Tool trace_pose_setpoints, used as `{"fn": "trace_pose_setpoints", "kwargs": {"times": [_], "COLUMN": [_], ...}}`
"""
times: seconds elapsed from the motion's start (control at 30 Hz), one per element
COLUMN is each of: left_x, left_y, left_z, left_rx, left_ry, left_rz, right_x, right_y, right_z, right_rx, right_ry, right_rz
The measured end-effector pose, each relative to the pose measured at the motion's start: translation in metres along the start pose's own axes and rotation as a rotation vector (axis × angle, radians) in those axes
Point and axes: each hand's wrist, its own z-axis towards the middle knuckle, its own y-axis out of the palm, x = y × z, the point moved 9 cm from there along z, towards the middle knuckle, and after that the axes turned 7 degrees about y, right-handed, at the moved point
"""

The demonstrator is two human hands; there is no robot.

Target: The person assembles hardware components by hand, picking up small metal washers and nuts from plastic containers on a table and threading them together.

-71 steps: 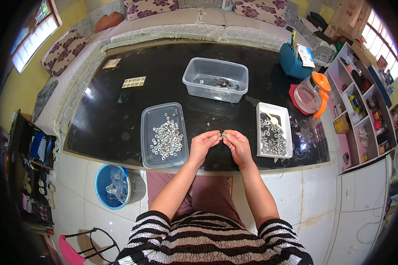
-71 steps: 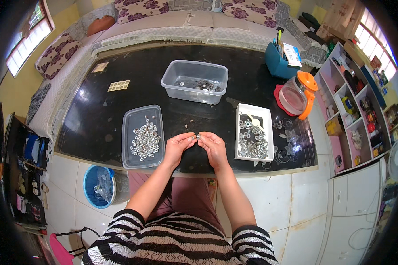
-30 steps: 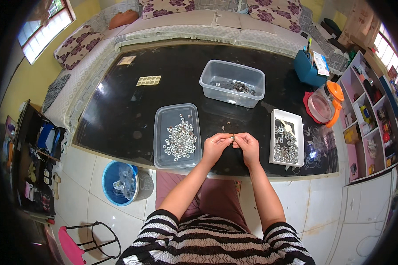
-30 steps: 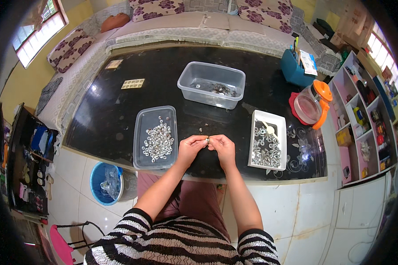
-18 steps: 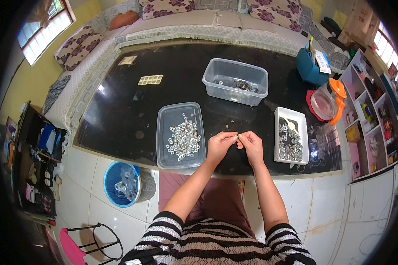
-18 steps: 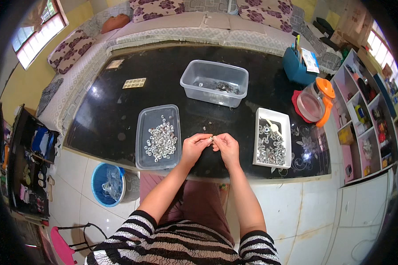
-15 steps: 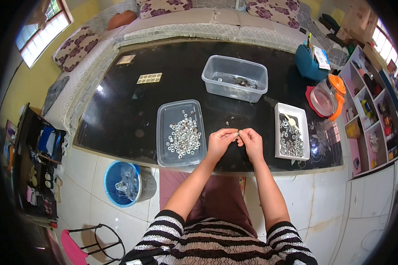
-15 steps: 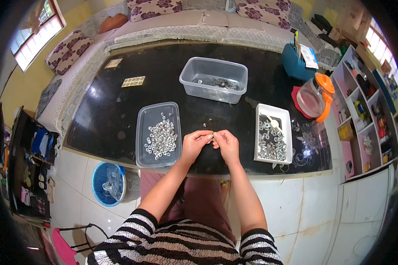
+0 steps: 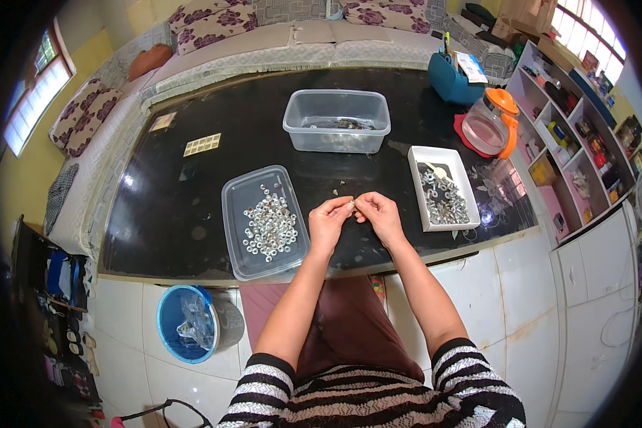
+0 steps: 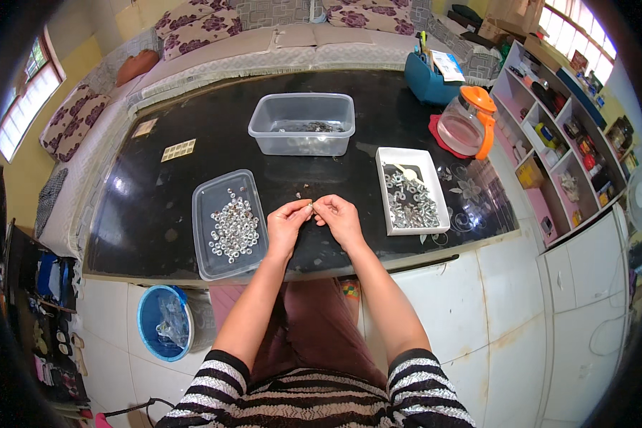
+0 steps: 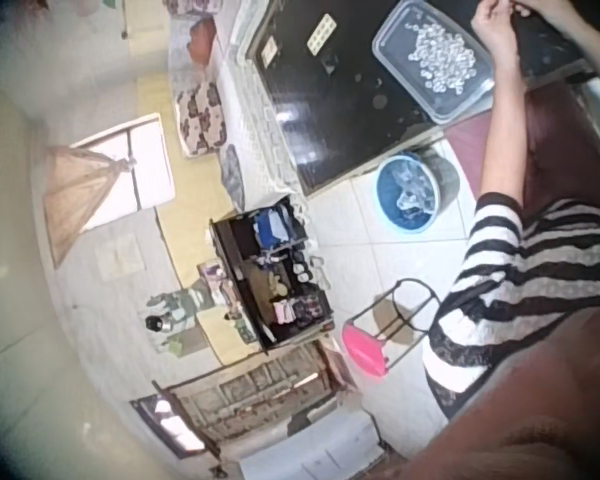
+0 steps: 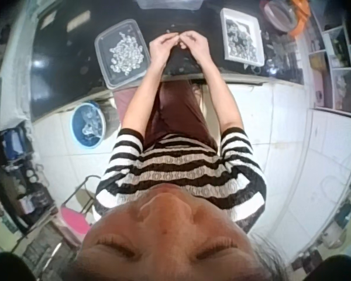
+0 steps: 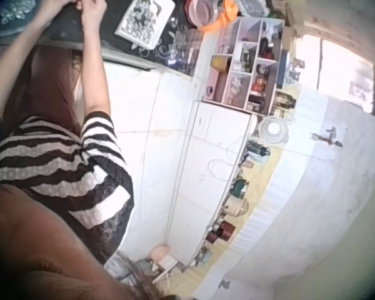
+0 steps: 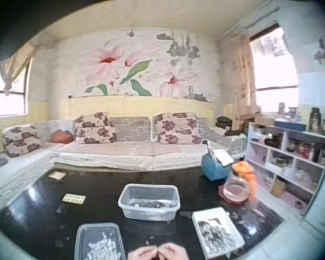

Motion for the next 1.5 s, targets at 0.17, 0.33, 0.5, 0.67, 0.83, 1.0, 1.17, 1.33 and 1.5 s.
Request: {"fn": "trace_pose_setpoints", "kwargs": {"times": [0.17, 0.33, 0.5, 0.67, 0.83, 1.0, 1.17, 1.33, 1.5], "left_x": [0.001, 0.006, -0.001, -0.004, -0.008, -0.009, -0.009, -0.010, -0.007], "left_y": [0.013, 0.019, 0.017, 0.014, 0.006, 0.004, 0.005, 0.004, 0.004], "left_z": [0.000, 0.008, 0.013, 0.017, 0.020, 0.023, 0.022, 0.023, 0.022], "left_rx": [-0.065, -0.088, -0.097, -0.059, 0.013, 0.013, 0.016, 0.033, 0.027], "left_ry": [0.003, 0.032, -0.006, -0.017, -0.028, -0.010, -0.034, -0.045, -0.006], "left_rz": [0.028, -0.011, 0.008, -0.013, -0.078, -0.121, -0.130, -0.149, -0.138], "right_x": [0.002, 0.001, -0.003, 0.003, 0.001, -0.004, 0.001, -0.004, -0.008], "right_y": [-0.007, -0.007, -0.009, -0.009, 0.000, 0.003, -0.002, -0.001, 0.002], "right_z": [0.003, 0.008, 0.006, 0.012, 0.017, 0.023, 0.026, 0.027, 0.025], "right_rx": [0.031, 0.086, 0.058, 0.004, -0.051, -0.109, -0.073, -0.068, -0.069], "right_ry": [-0.026, 0.009, 0.022, 0.079, 0.132, 0.141, 0.110, 0.052, -0.036], "right_rz": [-0.067, -0.246, -0.133, 0.068, 0.186, 0.189, 0.156, 0.140, 0.154]}}
